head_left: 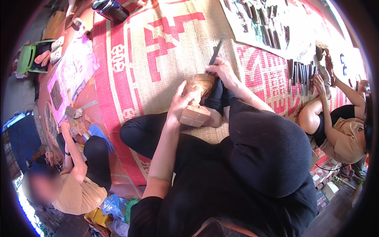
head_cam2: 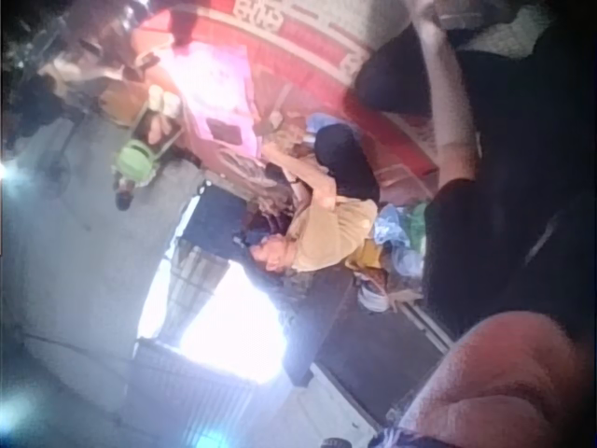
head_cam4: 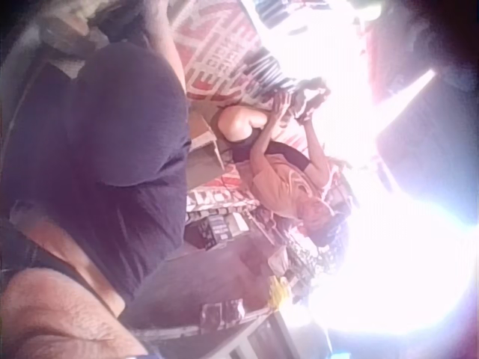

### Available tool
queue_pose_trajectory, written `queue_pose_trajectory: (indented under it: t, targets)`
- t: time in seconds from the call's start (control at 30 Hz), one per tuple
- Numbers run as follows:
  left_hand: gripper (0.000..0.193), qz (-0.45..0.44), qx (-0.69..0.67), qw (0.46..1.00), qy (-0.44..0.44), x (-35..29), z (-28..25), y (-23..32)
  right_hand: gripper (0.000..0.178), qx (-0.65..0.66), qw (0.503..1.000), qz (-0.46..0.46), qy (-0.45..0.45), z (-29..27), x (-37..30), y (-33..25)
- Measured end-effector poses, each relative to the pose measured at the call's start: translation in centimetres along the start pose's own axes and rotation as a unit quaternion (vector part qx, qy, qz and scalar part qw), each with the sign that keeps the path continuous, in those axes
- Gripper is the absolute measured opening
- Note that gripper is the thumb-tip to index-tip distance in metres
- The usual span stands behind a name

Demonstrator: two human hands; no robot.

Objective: The person sits on a mat and carves a small wooden object using a knife. They hold the wood in their left hand and use the knife in their right hand to shape the surface, occasionally rotating the object to access different sides.

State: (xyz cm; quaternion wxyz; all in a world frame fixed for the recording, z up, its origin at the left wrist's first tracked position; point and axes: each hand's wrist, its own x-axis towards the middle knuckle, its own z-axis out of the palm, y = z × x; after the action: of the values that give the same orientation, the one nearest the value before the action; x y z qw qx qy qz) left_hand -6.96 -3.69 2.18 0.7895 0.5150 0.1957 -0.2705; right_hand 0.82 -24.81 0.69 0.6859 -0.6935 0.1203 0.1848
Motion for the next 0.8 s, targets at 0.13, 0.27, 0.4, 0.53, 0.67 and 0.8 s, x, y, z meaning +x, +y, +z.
queue_pose_trajectory:
  t: [0.13,0.27,0.4,0.53,0.67,0.8]
  targets:
    - [0.079,0.003,0.019,1.000,-0.015,-0.3,0.3,0.1,0.008,0.109,0.993,0.052,0.003,-0.9,-0.1,-0.8]
    - [0.080,-0.021,0.019,0.999,-0.016,-0.4,1.2,1.0,0.010,-0.019,0.999,-0.024,-0.035,-0.3,-0.3,0.0]
    - [0.081,-0.020,0.033,0.999,-0.018,-1.0,1.2,1.2,0.012,0.053,0.999,0.014,-0.004,-0.1,-0.2,-0.4]
    - [0.083,-0.011,0.030,0.999,-0.009,-0.6,0.8,0.7,0.009,0.078,0.996,0.040,-0.004,-0.7,-0.6,-1.7]
    - [0.083,-0.026,0.008,1.000,-0.011,-0.7,1.1,1.4,0.007,-0.005,0.998,-0.007,-0.064,0.5,-0.7,-0.2]
    - [0.082,-0.038,0.046,0.998,-0.020,-0.5,0.8,1.1,0.009,0.069,0.997,0.030,-0.001,0.3,-0.9,-1.6]
